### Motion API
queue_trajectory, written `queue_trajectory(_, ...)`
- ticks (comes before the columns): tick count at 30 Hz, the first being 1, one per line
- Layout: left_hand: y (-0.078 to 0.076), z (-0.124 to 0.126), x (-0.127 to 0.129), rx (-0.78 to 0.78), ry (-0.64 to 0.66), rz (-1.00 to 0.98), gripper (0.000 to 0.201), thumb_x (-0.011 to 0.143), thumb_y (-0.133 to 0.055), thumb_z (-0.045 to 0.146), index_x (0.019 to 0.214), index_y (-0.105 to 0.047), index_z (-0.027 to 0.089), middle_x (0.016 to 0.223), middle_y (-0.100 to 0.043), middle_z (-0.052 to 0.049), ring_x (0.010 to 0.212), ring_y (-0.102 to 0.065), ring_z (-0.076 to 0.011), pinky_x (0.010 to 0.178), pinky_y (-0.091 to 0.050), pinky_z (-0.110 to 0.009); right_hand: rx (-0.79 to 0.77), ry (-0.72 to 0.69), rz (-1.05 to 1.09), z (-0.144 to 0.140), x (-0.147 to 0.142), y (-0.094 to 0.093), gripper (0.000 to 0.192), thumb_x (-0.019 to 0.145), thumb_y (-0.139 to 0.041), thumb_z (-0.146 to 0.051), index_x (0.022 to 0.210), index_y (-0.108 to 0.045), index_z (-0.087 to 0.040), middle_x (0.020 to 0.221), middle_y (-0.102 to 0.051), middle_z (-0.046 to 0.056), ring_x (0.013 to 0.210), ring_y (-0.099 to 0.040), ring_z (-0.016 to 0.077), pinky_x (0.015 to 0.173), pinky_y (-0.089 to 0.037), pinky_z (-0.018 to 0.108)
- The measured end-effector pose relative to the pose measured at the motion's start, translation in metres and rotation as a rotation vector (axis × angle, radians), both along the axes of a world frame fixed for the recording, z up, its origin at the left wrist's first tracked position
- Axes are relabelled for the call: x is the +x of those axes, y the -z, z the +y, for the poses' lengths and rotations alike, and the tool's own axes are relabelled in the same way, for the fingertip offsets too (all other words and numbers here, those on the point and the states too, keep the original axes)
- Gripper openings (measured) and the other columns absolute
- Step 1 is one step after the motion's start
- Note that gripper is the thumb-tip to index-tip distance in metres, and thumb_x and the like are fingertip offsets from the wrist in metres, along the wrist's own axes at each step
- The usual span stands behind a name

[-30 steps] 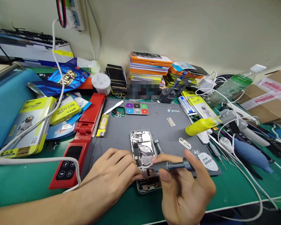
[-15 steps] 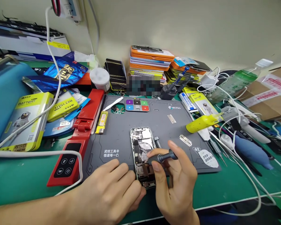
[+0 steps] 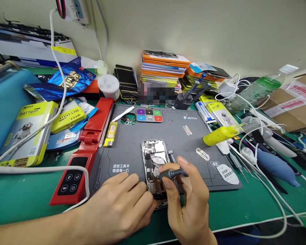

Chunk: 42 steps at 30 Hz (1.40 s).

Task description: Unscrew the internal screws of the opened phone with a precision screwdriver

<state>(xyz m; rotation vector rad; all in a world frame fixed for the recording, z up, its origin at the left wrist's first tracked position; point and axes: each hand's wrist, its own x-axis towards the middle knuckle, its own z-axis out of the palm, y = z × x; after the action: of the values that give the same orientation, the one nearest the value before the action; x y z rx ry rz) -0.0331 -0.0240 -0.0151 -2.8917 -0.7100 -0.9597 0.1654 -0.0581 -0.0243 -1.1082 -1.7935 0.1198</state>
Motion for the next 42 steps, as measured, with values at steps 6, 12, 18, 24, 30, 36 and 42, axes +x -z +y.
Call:
queue_trajectory(6,0.003,0.001,-0.001,-0.006,0.011,0.000,0.027,0.108,-0.053,0.015,0.083,-0.062,0.019,0.071,-0.059,0.000,0.062,-0.048,-0.0202,0.055,-0.033,-0.039,0.067,-0.059,-0.108,0.009,-0.001,-0.007,0.076,0.092,-0.066,0.007,0.160,-0.043,-0.020,0.112,-0.076,0.006,0.094,-0.074,0.0188,0.076,-0.070,0.032)
queue_trajectory(12,0.004,0.001,-0.001,-0.036,-0.008,0.034,0.030,0.112,-0.045,0.017,0.085,-0.060,0.020,0.073,-0.060,0.000,0.062,-0.049,-0.0213,0.057,-0.035,-0.040,0.060,-0.098,-0.125,0.004,-0.001,-0.011,0.073,0.093,-0.057,0.005,0.161,-0.044,-0.018,0.125,-0.075,0.011,0.111,-0.075,0.0217,0.088,-0.070,0.037)
queue_trajectory(18,0.004,0.002,0.000,-0.053,-0.024,0.075,0.031,0.113,-0.043,0.018,0.086,-0.056,0.021,0.073,-0.059,0.001,0.063,-0.049,-0.0217,0.059,-0.034,-0.041,0.010,-0.152,-0.030,0.000,0.003,-0.010,0.083,0.090,-0.052,0.008,0.168,-0.034,-0.017,0.147,-0.063,0.014,0.134,-0.066,0.0241,0.106,-0.066,0.046)
queue_trajectory(24,0.003,0.002,-0.001,-0.076,-0.051,0.076,0.030,0.114,-0.038,0.017,0.088,-0.052,0.023,0.074,-0.057,0.001,0.063,-0.049,-0.0220,0.062,-0.036,-0.040,0.041,-0.091,-0.024,0.002,0.002,-0.002,0.082,0.095,-0.061,0.002,0.169,-0.031,-0.018,0.145,-0.065,0.015,0.131,-0.069,0.0250,0.100,-0.070,0.045)
queue_trajectory(30,0.000,0.003,-0.002,-0.448,-0.145,0.046,0.027,0.119,-0.032,0.030,0.104,-0.053,0.026,0.082,-0.064,0.002,0.067,-0.059,-0.0236,0.064,-0.040,-0.037,-0.041,0.017,0.160,-0.001,0.001,-0.002,0.075,0.097,-0.062,0.002,0.164,-0.039,-0.023,0.112,-0.076,0.009,0.102,-0.081,0.0223,0.072,-0.074,0.034)
queue_trajectory(36,-0.003,0.004,-0.007,-0.716,-0.091,-0.057,0.024,0.121,-0.036,0.035,0.113,-0.058,0.030,0.097,-0.070,0.004,0.085,-0.067,-0.0205,0.077,-0.045,-0.034,-0.048,-0.060,0.285,-0.002,0.001,-0.006,0.074,0.096,-0.059,0.005,0.163,-0.039,-0.022,0.111,-0.075,0.008,0.103,-0.080,0.0203,0.084,-0.074,0.039)
queue_trajectory(42,-0.002,0.006,-0.009,-0.763,-0.043,-0.097,0.021,0.120,-0.044,0.035,0.115,-0.064,0.031,0.101,-0.072,0.004,0.092,-0.066,-0.0194,0.082,-0.044,-0.032,-0.046,-0.073,0.277,-0.004,0.003,-0.006,0.076,0.096,-0.059,0.004,0.164,-0.038,-0.023,0.111,-0.076,0.009,0.099,-0.080,0.0211,0.078,-0.074,0.039)
